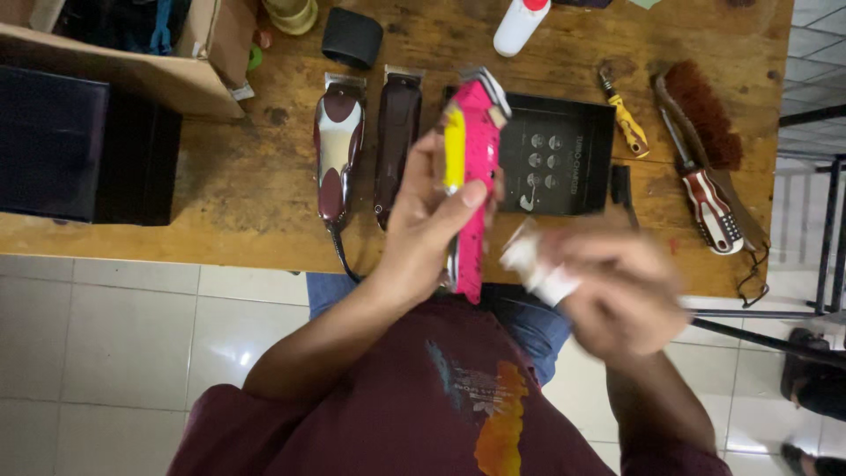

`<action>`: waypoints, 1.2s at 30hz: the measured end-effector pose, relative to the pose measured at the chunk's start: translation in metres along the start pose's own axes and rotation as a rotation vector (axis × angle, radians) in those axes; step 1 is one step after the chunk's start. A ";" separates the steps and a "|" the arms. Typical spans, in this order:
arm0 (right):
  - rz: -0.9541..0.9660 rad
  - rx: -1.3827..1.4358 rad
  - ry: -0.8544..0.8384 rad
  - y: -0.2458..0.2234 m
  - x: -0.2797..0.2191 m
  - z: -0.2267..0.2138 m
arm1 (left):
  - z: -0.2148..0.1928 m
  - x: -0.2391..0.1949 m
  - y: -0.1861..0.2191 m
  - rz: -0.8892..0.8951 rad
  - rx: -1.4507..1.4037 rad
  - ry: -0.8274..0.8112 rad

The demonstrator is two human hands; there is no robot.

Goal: The person applies oil from a bottle onto the blades of hair clippers, wipes them with a cloth, and attaches a protective cap to one of them.

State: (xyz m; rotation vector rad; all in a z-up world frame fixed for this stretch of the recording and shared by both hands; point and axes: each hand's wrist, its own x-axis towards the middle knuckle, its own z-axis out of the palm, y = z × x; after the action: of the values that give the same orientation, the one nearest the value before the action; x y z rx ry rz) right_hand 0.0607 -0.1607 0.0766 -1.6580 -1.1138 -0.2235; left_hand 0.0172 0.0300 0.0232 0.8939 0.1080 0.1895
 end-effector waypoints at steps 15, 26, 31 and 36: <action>-0.245 -0.314 -0.047 0.001 0.014 0.033 | 0.015 -0.004 -0.001 -0.111 -0.392 0.043; -0.016 0.124 -0.290 -0.014 0.010 -0.013 | 0.013 -0.008 0.003 -0.087 -0.469 -0.169; -0.089 -0.345 0.003 0.003 0.034 0.010 | 0.023 -0.007 -0.018 -0.171 -0.339 0.066; -0.132 -0.265 -0.147 -0.015 0.009 0.022 | 0.002 -0.004 -0.012 -0.073 -0.364 0.085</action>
State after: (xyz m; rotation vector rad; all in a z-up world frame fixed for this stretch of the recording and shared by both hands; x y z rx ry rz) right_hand 0.0460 -0.1378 0.0831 -1.8595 -1.3527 -0.3513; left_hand 0.0146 0.0201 0.0148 0.5186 0.1787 0.1726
